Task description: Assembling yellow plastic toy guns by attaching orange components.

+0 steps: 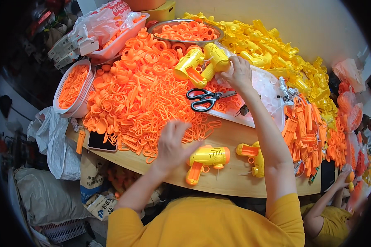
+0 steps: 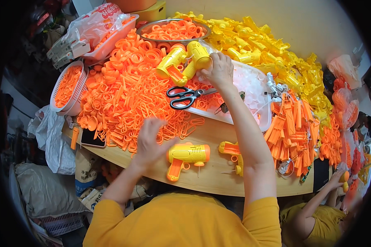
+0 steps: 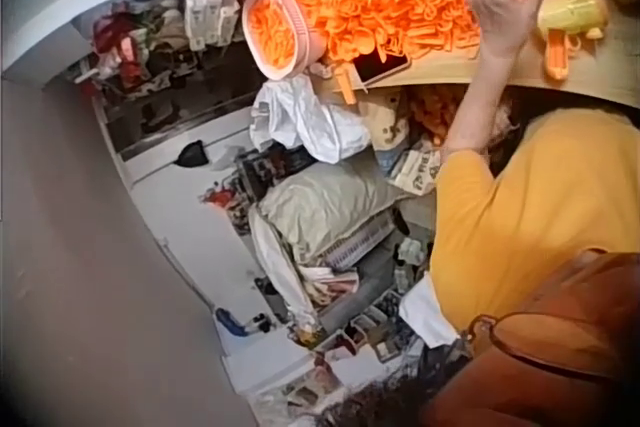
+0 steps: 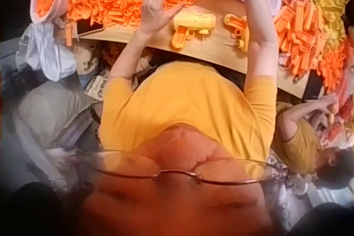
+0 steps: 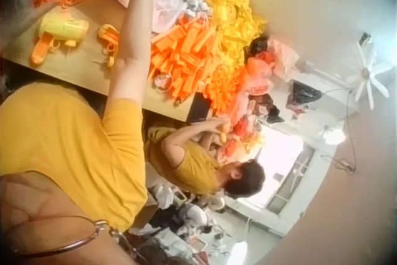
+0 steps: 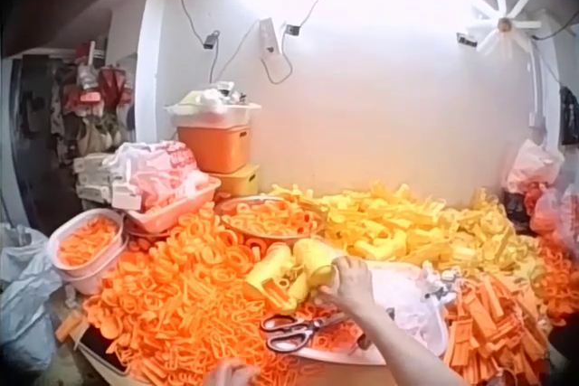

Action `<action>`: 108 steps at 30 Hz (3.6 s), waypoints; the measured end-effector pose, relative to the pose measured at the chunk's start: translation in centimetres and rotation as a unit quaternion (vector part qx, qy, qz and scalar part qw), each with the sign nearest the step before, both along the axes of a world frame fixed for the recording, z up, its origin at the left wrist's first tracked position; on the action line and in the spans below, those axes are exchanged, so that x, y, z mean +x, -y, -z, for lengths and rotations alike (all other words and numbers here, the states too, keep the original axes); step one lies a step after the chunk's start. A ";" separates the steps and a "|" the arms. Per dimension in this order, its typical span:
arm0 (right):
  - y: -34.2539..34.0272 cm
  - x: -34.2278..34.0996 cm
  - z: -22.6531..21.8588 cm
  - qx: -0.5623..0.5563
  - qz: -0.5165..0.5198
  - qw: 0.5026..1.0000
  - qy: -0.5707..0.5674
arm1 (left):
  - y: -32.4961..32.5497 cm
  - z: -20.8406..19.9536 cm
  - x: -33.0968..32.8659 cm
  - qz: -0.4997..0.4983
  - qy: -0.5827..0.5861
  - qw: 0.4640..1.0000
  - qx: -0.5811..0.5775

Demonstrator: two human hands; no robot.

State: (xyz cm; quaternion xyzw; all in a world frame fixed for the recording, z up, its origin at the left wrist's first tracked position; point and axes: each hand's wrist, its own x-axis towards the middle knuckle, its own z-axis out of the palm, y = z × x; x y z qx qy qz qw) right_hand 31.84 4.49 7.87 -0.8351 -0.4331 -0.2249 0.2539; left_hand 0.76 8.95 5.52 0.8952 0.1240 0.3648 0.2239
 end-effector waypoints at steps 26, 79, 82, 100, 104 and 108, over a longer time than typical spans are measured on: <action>0.6 4.1 1.6 0.083 0.032 0.980 -0.180 | -12.4 -4.5 18.9 -0.157 -0.100 0.974 0.127; -1.1 0.7 -0.1 0.131 -0.138 0.976 0.105 | -6.5 -2.1 2.0 0.002 -0.110 0.993 0.037; -1.2 0.3 -0.3 0.167 -0.148 0.974 0.048 | -6.5 -0.9 2.3 -0.004 -0.130 0.990 0.048; 4.5 -9.7 -0.2 0.373 -0.205 0.757 -0.496 | -13.4 -3.8 5.1 0.023 -0.057 0.920 -0.388; 7.6 -14.5 0.8 0.370 -0.190 0.673 -0.611 | -13.5 -3.8 5.4 0.031 -0.079 0.927 -0.364; 10.2 -16.9 2.2 0.357 -0.132 0.592 -0.710 | -13.6 -5.1 5.0 0.054 -0.061 0.894 -0.440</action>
